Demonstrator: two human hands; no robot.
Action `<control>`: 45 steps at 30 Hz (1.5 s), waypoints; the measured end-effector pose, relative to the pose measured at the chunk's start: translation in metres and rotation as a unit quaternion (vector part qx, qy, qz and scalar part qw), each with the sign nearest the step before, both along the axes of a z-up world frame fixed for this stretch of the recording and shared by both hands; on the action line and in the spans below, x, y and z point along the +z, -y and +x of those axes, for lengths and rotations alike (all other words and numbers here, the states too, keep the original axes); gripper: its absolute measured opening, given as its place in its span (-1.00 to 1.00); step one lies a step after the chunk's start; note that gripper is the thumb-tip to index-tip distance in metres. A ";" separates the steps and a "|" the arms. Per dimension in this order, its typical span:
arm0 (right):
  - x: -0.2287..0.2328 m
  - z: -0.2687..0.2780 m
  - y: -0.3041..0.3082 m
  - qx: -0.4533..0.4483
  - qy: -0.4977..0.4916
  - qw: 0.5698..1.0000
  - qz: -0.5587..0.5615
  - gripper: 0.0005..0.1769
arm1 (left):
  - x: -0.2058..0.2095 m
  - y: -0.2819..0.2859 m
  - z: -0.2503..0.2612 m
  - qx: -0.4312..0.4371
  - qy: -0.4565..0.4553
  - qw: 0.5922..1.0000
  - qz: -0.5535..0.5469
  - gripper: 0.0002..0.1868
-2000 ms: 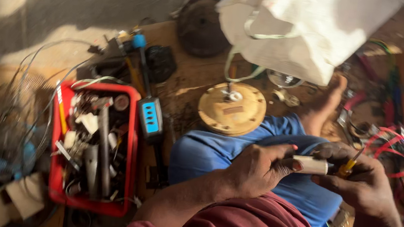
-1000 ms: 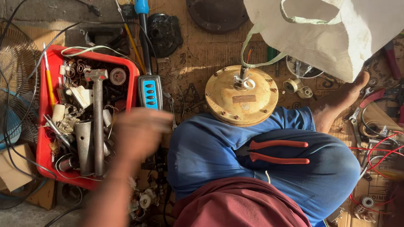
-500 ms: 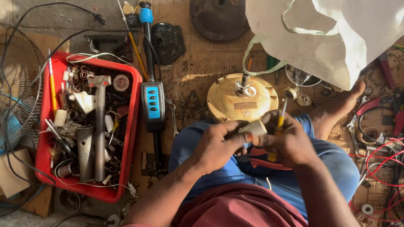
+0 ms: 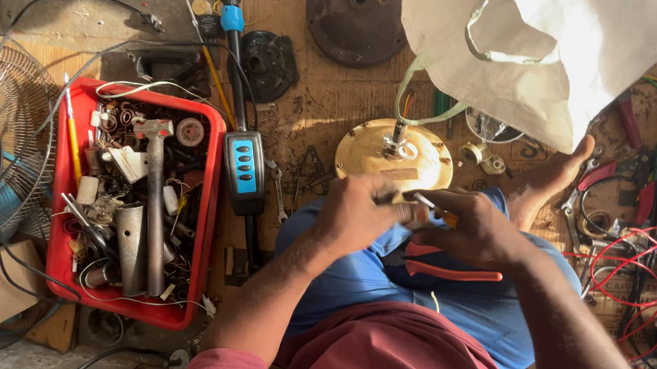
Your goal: The person connects wires and secures components on a ceiling fan motor housing by hand and using a screwdriver, working over a cluttered workshop floor.
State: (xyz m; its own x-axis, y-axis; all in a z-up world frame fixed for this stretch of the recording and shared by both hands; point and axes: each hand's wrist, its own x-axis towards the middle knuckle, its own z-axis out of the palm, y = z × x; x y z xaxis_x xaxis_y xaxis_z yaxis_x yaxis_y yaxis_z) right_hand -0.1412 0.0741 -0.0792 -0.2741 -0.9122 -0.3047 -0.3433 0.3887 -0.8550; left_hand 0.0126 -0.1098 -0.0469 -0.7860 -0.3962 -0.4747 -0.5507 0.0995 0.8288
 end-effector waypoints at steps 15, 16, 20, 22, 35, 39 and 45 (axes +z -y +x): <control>-0.063 -0.014 0.063 -0.446 0.291 0.846 0.029 -0.63 | -0.124 -0.024 -0.041 0.222 -0.044 0.958 -0.174 -0.38; -0.062 -0.015 0.064 -0.448 0.330 0.831 0.025 -0.67 | -0.125 -0.024 -0.041 0.224 -0.051 0.955 -0.188 -0.38; -0.060 -0.017 0.068 -0.470 0.398 0.787 0.034 -0.78 | -0.130 -0.025 -0.040 0.232 -0.064 0.948 -0.207 -0.42; -0.063 -0.020 0.073 -0.453 0.380 0.804 0.061 -0.78 | -0.131 -0.025 -0.042 0.236 -0.047 0.948 -0.207 -0.43; -0.057 -0.035 0.079 -0.393 0.323 0.841 0.183 -0.66 | -0.125 -0.008 -0.030 0.167 -0.117 0.959 -0.197 -0.48; -0.045 -0.036 0.079 -0.327 0.262 0.884 0.205 -0.62 | -0.130 -0.009 -0.033 0.192 -0.092 0.964 -0.162 -0.56; -0.061 -0.029 0.080 -0.391 0.345 0.844 0.124 -0.60 | -0.130 -0.010 -0.035 0.209 -0.106 0.959 -0.162 -0.62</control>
